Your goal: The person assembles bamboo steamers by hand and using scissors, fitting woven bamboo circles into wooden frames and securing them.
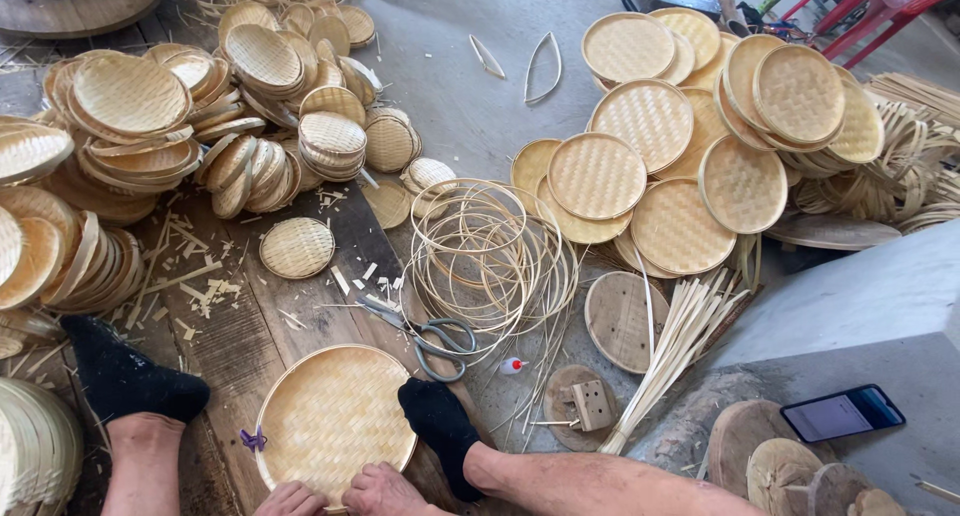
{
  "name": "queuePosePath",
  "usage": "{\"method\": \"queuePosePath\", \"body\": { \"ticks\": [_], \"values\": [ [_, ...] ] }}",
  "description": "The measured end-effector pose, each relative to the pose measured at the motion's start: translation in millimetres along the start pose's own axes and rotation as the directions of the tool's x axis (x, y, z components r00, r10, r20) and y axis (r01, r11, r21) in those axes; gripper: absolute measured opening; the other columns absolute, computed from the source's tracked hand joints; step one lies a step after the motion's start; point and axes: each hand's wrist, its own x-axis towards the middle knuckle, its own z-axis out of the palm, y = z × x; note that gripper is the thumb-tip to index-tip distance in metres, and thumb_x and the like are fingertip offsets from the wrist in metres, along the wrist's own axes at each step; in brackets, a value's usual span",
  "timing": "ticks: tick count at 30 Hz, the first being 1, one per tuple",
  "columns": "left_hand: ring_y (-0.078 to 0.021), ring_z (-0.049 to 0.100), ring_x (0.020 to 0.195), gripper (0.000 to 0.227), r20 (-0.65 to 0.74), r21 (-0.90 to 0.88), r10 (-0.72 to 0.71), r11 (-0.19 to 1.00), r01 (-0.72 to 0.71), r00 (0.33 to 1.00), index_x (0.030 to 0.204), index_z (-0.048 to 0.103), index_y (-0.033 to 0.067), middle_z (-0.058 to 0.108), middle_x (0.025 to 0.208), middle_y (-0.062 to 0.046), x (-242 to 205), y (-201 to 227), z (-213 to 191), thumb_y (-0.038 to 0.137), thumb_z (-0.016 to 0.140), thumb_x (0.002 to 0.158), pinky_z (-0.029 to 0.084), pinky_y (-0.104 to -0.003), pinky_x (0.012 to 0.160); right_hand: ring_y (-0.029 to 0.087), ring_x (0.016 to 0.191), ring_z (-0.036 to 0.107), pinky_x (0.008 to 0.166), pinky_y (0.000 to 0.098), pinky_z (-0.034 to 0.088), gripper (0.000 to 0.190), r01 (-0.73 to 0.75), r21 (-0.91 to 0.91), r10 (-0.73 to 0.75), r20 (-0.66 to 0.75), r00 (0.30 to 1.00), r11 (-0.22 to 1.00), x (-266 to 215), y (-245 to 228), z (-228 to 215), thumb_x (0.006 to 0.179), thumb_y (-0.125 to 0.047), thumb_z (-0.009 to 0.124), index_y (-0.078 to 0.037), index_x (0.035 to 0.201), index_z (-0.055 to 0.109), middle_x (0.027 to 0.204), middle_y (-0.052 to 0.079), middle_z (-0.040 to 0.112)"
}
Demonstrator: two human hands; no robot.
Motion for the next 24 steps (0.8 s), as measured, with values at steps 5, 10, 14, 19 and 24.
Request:
{"method": "queuePosePath", "body": {
  "ticks": [5,10,14,19,24],
  "values": [
    [-0.0214,0.068,0.079,0.016,0.157,-0.102,-0.135,0.983,0.152,0.978,0.086,0.075,0.0145,0.070,0.081,-0.001,-6.2,0.9,0.2,0.019,0.084,0.073,0.053,-0.036,0.066,0.023,0.105,0.063,0.094,0.0401,0.049,0.011,0.008,-0.041,-0.007,0.031,1.000,0.999,-0.4,-3.1,4.5,0.093,-0.019,0.063,-0.009,0.088,0.065,0.089,0.005,0.063],
    [-0.0181,0.072,0.081,0.013,0.380,-0.304,-0.245,0.878,0.370,0.892,0.086,0.078,0.0118,0.076,0.085,-0.001,0.1,-6.6,-5.3,0.010,0.084,0.075,0.057,-0.033,0.074,0.027,0.106,0.064,0.096,0.0440,0.049,0.010,-0.096,0.058,0.086,0.153,0.984,0.994,13.0,-7.6,-4.1,0.090,-0.019,0.064,-0.011,0.092,0.069,0.096,0.007,0.066],
    [-0.0162,0.075,0.091,0.021,0.481,-0.291,-0.449,0.729,0.620,0.753,0.089,0.082,0.0105,0.080,0.092,-0.001,4.2,-8.4,-13.7,0.003,0.086,0.070,0.059,-0.031,0.082,0.033,0.109,0.064,0.093,0.0466,0.050,0.013,-0.206,0.135,0.161,0.283,0.945,0.969,24.9,-11.0,-22.0,0.086,-0.019,0.071,-0.010,0.095,0.071,0.100,0.011,0.069],
    [-0.0125,0.076,0.080,0.030,0.659,-0.184,-0.570,0.511,0.840,0.491,0.095,0.079,0.0071,0.076,0.080,-0.003,6.1,-17.9,-11.0,0.001,0.088,0.067,0.061,-0.029,0.076,0.033,0.103,0.066,0.094,0.0467,0.047,0.025,-0.336,0.057,0.304,0.302,0.904,0.940,35.2,-20.7,-55.0,0.081,-0.033,0.083,-0.011,0.087,0.075,0.095,0.012,0.071],
    [-0.0117,0.072,0.071,0.031,0.620,-0.209,-0.650,0.403,0.891,0.439,0.090,0.080,0.0064,0.074,0.073,-0.004,3.0,-22.0,4.9,0.000,0.089,0.061,0.061,-0.029,0.068,0.031,0.101,0.064,0.101,0.0447,0.042,0.033,-0.415,0.101,0.385,0.229,0.894,0.904,43.2,-24.7,-72.2,0.069,-0.041,0.089,-0.013,0.078,0.075,0.083,0.010,0.073]
  ]
}}
